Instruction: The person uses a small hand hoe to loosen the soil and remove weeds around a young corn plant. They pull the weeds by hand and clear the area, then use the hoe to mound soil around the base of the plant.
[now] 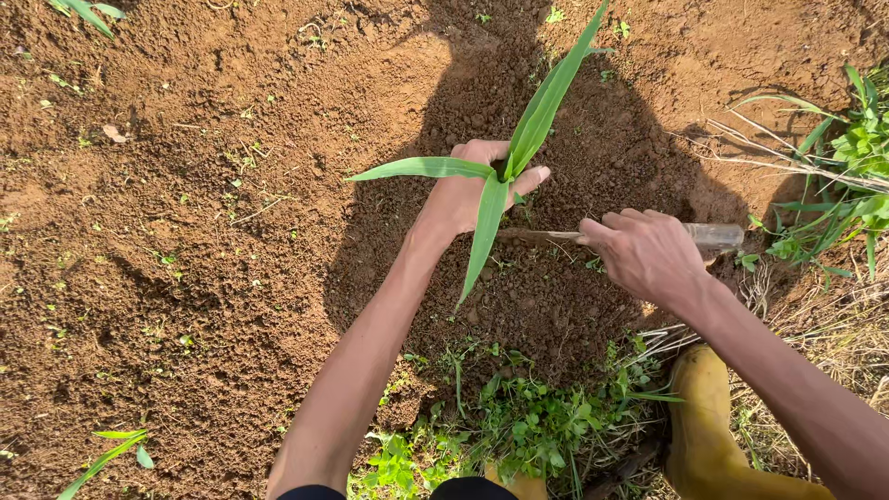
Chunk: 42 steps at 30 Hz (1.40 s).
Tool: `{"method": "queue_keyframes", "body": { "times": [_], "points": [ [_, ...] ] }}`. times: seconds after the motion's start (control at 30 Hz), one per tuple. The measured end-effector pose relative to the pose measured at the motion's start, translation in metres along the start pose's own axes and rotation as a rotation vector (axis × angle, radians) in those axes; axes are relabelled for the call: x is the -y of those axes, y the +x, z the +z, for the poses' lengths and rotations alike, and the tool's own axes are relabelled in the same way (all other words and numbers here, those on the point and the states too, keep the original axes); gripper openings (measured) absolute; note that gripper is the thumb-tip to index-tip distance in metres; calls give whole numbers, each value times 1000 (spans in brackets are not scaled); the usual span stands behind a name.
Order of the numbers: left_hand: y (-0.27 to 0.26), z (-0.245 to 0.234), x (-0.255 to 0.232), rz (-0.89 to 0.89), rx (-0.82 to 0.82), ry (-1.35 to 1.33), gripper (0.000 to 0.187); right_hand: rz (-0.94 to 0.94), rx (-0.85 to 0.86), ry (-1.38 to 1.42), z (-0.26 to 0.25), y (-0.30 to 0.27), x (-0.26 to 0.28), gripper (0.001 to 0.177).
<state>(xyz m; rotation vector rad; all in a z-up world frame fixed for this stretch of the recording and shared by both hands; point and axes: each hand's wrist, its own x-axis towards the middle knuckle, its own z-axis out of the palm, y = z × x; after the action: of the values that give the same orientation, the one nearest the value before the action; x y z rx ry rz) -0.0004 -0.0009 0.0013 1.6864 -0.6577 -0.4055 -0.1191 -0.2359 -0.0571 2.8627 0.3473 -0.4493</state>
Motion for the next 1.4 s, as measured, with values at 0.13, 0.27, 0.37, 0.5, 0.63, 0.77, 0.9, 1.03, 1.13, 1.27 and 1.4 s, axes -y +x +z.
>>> {"method": "queue_keyframes", "body": {
  "times": [0.13,0.27,0.37,0.5,0.63,0.77,0.9,1.03,1.13,1.27,1.4],
  "points": [
    [4,0,7,7,-1,-6,21,-7,-27,-16,3,14,-1,26],
    [0,0,7,-13,-10,-15,19,-26,-17,-15,-3,17,5,25],
    [-1,1,6,15,-4,-31,17,-37,-66,-11,11,22,-1,29],
    [2,-2,10,-1,-14,-57,13,-53,-55,-6,10,17,3,28],
    [1,3,21,-79,-73,-48,17,-57,-53,19,24,12,6,28],
    [-2,4,13,-136,-90,-18,22,-62,-42,24,30,10,6,31],
    [-6,2,8,-165,-92,5,32,-56,-56,24,28,7,6,31],
    [-15,-3,19,-86,-90,-83,65,-37,-62,72,31,3,2,31],
    [-24,-2,16,-108,-111,-105,72,-41,-50,38,31,2,0,29],
    [-36,-5,23,-144,-127,-111,64,-93,-181,61,-4,-17,-2,18],
    [-48,-15,41,-58,-48,-122,48,9,-277,22,-9,-40,-35,22]
  ]
}}
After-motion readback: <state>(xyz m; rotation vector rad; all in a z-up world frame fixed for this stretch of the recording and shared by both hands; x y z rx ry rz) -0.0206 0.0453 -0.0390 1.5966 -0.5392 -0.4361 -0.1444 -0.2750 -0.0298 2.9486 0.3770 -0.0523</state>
